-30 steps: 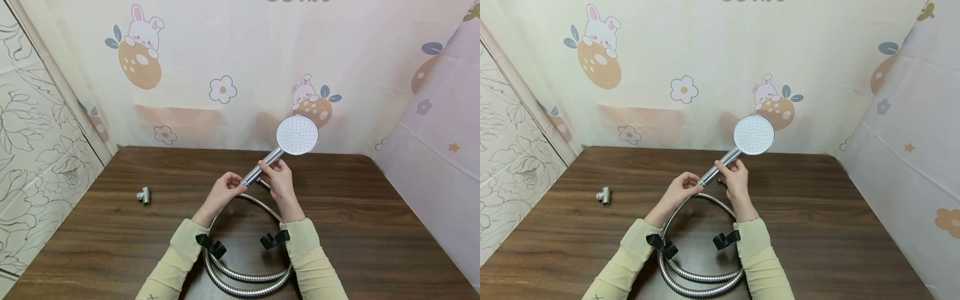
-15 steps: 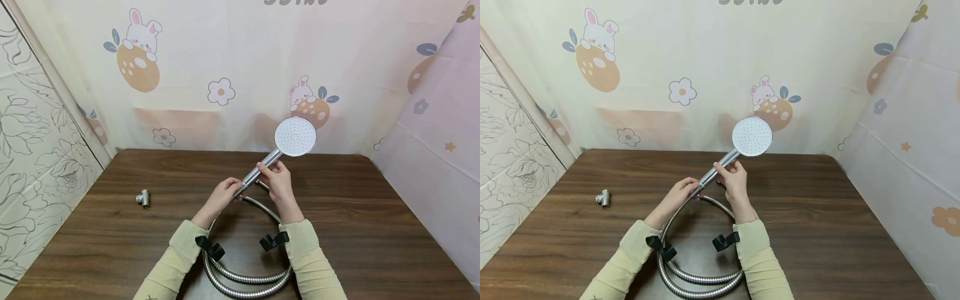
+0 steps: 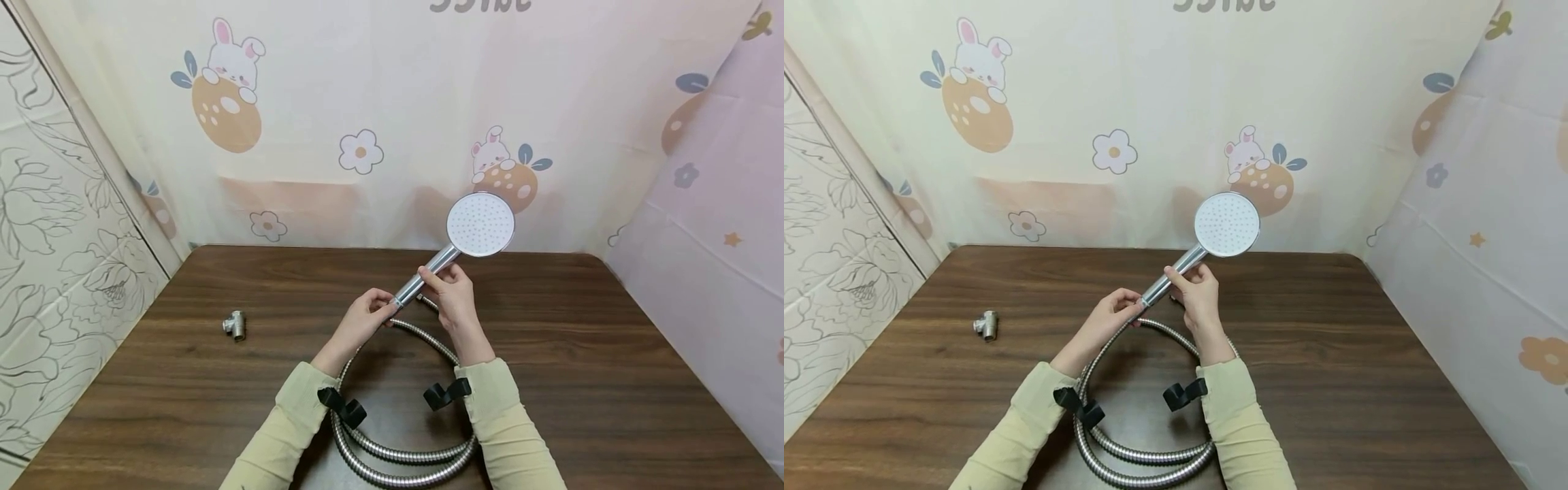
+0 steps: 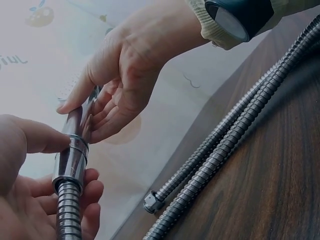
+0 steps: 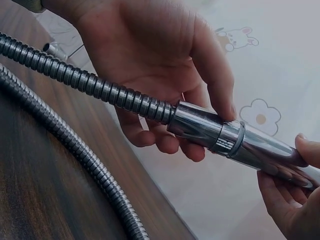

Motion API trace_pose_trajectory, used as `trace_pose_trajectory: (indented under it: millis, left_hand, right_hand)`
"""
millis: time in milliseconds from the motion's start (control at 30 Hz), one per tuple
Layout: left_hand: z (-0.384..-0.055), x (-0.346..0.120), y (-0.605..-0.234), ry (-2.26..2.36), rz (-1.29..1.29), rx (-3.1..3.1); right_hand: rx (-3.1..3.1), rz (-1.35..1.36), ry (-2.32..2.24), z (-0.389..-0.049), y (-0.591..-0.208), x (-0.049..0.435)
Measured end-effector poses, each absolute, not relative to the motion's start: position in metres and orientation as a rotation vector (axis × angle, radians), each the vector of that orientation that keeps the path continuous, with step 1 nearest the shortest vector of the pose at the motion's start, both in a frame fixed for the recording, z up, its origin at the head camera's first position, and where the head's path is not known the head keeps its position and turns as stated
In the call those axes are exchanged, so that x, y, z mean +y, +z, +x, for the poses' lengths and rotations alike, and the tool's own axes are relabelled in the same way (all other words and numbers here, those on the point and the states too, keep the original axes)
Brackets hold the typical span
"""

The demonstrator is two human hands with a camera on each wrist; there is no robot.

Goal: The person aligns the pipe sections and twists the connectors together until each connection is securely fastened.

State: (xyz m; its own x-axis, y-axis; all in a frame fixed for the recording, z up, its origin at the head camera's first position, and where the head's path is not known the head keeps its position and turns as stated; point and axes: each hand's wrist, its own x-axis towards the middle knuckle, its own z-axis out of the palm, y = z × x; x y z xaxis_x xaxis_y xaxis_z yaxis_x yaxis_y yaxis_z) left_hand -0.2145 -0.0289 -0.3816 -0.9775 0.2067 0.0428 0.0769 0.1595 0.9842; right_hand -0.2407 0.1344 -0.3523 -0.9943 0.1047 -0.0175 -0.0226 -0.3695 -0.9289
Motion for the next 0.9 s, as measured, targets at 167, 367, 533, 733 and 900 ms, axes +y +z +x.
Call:
trace_pose_trajectory:
  millis: [167, 367, 533, 733, 900]
  left_hand:
    - [-0.2139, -0.0294, -0.3837, 1.905, 0.274, 2.421]
    - [-0.2128, -0.0278, -0.3842, 1.874, 0.281, 2.474]
    - [-0.2149, -0.0264, -0.3835, 1.85, 0.25, 2.453]
    - [-0.2165, -0.0256, -0.3807, 1.895, 0.208, 2.297]
    - [-0.2152, -0.0242, -0.3805, 1.92, 0.218, 2.229]
  right_hand:
    - [-1.717, -0.126, 2.541, -0.2401, -0.3546, 0.1344]
    - [-1.731, -0.121, 2.534, -0.2395, -0.355, 0.1341]
    - [-1.734, -0.157, 2.532, -0.24, -0.354, 0.1341]
    - [-1.75, -0.141, 2.526, -0.2409, -0.3534, 0.133]
    - [-1.758, -0.158, 2.523, -0.2398, -0.354, 0.1336]
